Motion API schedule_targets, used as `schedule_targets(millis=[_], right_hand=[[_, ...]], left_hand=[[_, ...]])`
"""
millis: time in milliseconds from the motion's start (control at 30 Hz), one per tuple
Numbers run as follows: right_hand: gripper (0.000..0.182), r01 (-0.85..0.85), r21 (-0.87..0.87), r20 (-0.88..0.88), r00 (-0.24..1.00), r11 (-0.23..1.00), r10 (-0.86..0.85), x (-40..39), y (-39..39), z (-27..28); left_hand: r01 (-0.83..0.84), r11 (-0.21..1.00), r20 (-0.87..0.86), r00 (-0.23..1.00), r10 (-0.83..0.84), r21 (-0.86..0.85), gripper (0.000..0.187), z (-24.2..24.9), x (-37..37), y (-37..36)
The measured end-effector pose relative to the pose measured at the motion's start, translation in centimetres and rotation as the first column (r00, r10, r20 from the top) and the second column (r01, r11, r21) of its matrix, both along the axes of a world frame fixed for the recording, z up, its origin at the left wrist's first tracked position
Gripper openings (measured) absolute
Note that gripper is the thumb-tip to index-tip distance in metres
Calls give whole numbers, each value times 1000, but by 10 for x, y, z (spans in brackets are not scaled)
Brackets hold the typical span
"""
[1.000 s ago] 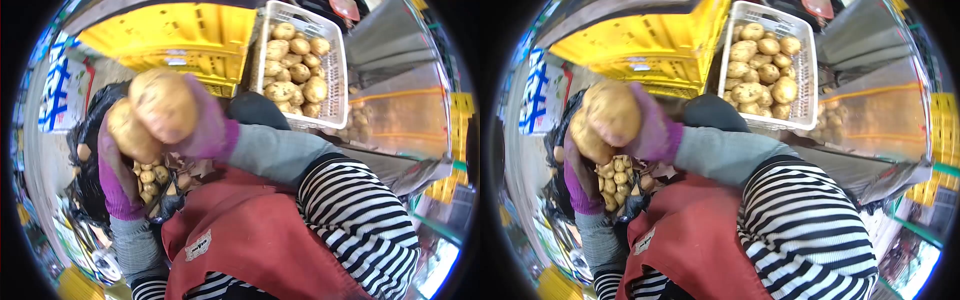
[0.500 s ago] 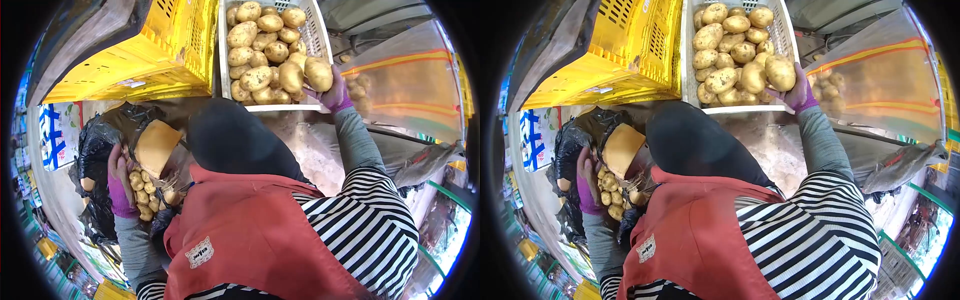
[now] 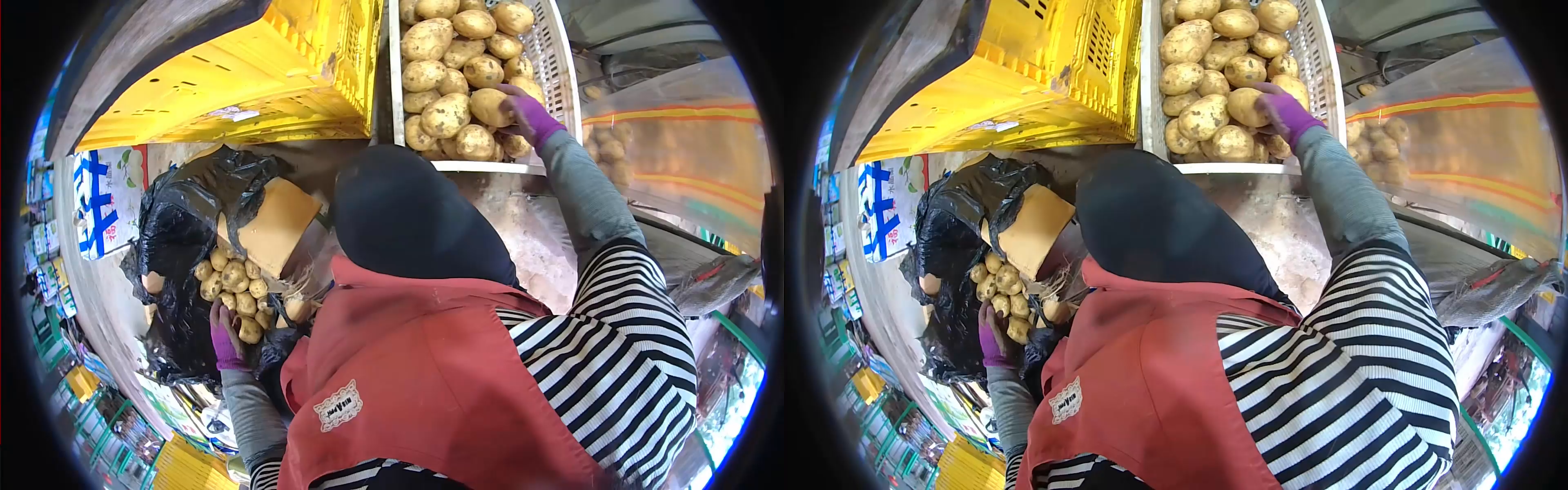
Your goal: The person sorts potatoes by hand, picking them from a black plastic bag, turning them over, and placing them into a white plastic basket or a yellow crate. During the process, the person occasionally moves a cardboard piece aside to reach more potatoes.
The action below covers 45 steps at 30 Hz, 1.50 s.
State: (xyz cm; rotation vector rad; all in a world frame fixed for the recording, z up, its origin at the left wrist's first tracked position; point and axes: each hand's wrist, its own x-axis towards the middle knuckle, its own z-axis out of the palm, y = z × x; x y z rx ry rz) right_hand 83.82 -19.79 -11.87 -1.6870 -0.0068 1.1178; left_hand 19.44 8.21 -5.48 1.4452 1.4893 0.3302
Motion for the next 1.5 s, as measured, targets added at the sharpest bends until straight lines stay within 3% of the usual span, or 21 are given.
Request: schedule_targets(millis=[67,100,133,167,200,233,300,400,467,567,667,700,933,1033,1100,1167,1200,1233,1333,1400,1500], right_hand=[[48,-86,234,101,993,968,63,11,-19,-16],[42,-38,267,74,997,963,19,11,-15,-16],[35,-315,80,290,915,946,281,10,-15,-15],[30,-521,-157,437,726,839,532,-1,-4,4],[25,-646,-305,793,236,700,562,-1,3,-16],[30,-464,-313,641,541,829,545,-15,24,2],[45,-358,-188,826,446,915,344,-25,54,-10],[55,-338,-425,894,-11,840,448,-35,95,-47],[58,-492,-470,779,160,733,607,-22,110,-29],[49,-691,-447,754,51,568,655,-9,119,-23],[50,-727,-258,484,473,636,736,-11,97,-33],[54,-728,-367,455,402,579,794,-15,94,-17],[36,-854,-223,635,238,469,735,-30,85,-24],[34,-800,-228,403,442,555,802,-29,97,-17],[35,-791,-462,469,165,401,867,-33,96,-7],[37,-512,-852,432,-577,105,693,-39,101,0],[40,-477,-862,440,-536,171,721,-33,91,-1],[41,-583,-740,589,-320,336,742,-58,94,23],[44,-487,-547,711,160,681,685,-94,90,75],[41,-517,-391,794,229,762,563,-118,109,103],[41,-616,-213,865,241,758,439,-170,144,141]], left_hand=[[-40,999,-44,998,39,-26,56,-6,-21,2],[197,968,-181,969,-168,154,55,-7,-33,-3],[440,850,-344,876,-337,289,55,-8,-44,-9],[204,972,-173,968,-182,120,53,-6,-36,-8],[-67,996,-41,997,65,-51,52,-4,-29,-7],[-57,996,4,998,57,-65,51,-10,-33,-4],[-60,995,81,994,67,-78,49,-33,-62,5],[0,999,85,996,3,-40,47,-32,-66,11],[-83,996,88,993,84,-12,48,-14,-49,0],[-262,964,74,963,259,45,48,5,-51,-6],[-392,919,-43,918,394,35,46,-1,-81,5],[-399,916,-61,914,401,46,46,-6,-89,9],[9,1000,-385,923,-19,-28,52,-36,-82,62],[165,957,-419,872,-255,-239,54,-86,-63,86],[352,897,-460,771,-440,-268,56,-130,-49,88],[405,726,-416,621,-664,-555,66,-172,-28,88],[393,697,-422,585,-693,-600,70,-178,-16,86],[377,664,-424,547,-722,-646,75,-179,-5,78],[137,835,-481,763,-432,-533,87,-225,-17,65],[-151,864,-287,958,8,-480,93,-268,-35,55],[-91,878,-266,963,-43,-471,88,-249,-29,48]])
